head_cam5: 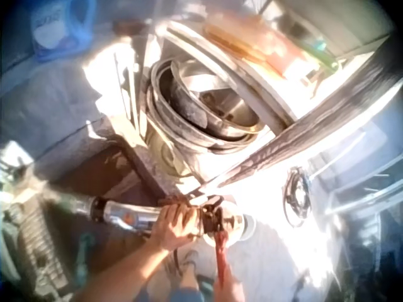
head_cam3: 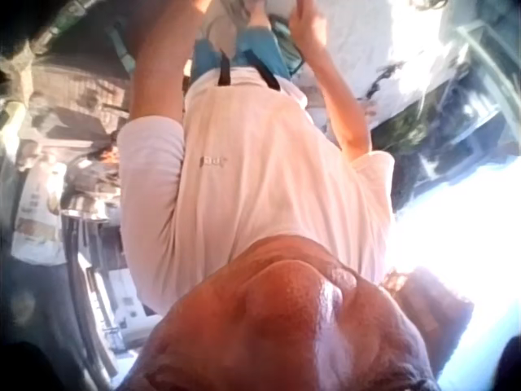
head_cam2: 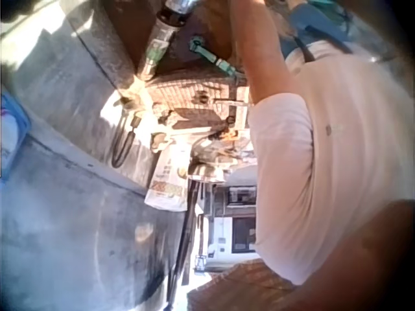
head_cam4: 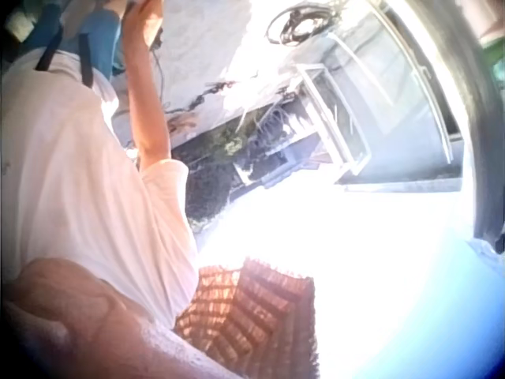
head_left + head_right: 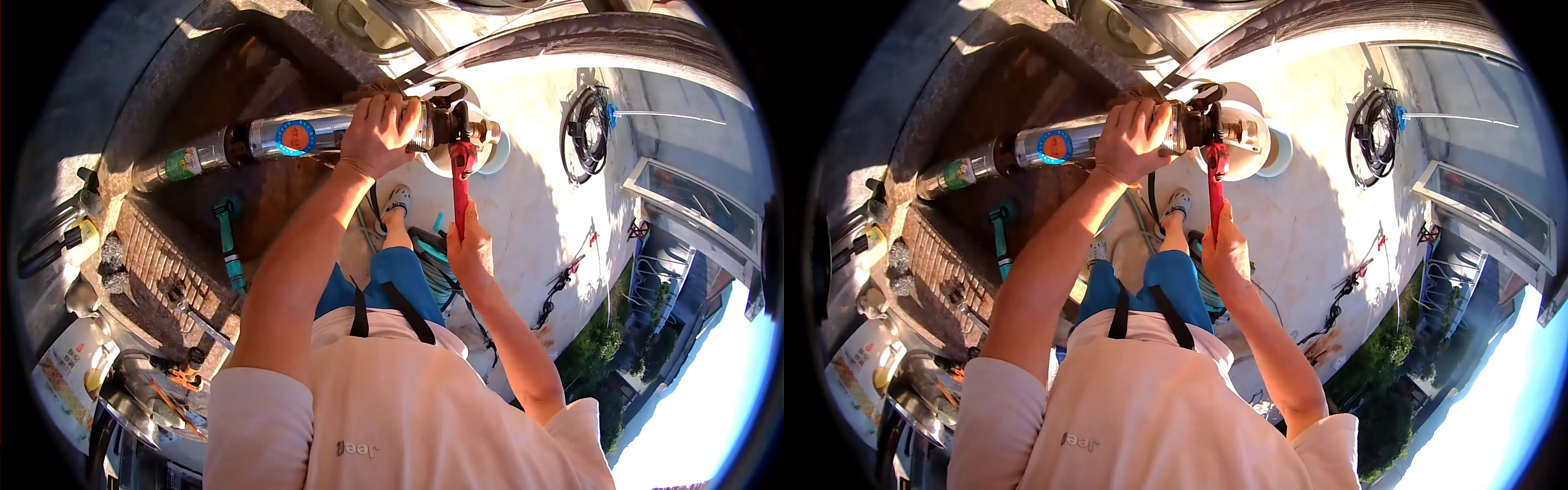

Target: The person retrieves a tool case and a red pipe wrench from a cluttered storage area, then uses the pipe wrench to unscrew a brass fitting from a long cylindrical pump unit located in an outdoor utility sink.

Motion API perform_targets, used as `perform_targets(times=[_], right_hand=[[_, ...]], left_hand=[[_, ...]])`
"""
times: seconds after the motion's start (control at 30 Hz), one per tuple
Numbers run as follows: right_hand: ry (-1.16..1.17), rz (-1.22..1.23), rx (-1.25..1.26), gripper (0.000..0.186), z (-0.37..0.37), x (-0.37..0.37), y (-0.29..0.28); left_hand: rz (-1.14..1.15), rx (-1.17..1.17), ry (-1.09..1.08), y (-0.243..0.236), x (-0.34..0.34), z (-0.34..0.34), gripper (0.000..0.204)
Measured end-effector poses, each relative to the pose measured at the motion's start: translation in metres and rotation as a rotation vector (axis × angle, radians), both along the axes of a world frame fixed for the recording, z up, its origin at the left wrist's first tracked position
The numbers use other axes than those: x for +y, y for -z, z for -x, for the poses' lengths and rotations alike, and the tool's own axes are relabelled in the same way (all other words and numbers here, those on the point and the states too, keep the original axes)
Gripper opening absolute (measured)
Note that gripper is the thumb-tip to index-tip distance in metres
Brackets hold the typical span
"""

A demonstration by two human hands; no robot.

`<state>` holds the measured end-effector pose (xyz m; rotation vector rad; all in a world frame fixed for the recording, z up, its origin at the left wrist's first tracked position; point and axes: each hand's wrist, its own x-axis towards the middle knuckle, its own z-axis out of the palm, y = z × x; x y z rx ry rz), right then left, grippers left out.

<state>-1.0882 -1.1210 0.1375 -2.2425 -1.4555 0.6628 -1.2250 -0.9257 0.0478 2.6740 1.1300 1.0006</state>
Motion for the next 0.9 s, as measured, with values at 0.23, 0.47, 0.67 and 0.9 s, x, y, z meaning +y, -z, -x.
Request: perform_targets(times=[0.23,0.47,0.67,0.9], right_hand=[[-0.07,-0.042,-0.079,0.049,-0.005,-0.001,-0.006],[-0.071,-0.031,-0.093,0.048,-0.001,0.003,-0.012],[-0.063,0.012,-0.087,0.051,-0.003,0.003,-0.014],[-0.055,-0.031,-0.065,0.056,-0.005,-0.002,0.001]], left_hand=[[0.017,0.007,-0.018,0.003,0.0,-0.001,0.082],[0.005,0.047,-0.033,0.007,-0.002,0.002,0.077],[-0.059,0.035,-0.067,0.013,-0.001,-0.002,0.07],[0.007,-0.014,-0.048,0.007,-0.003,-0.002,0.074]])
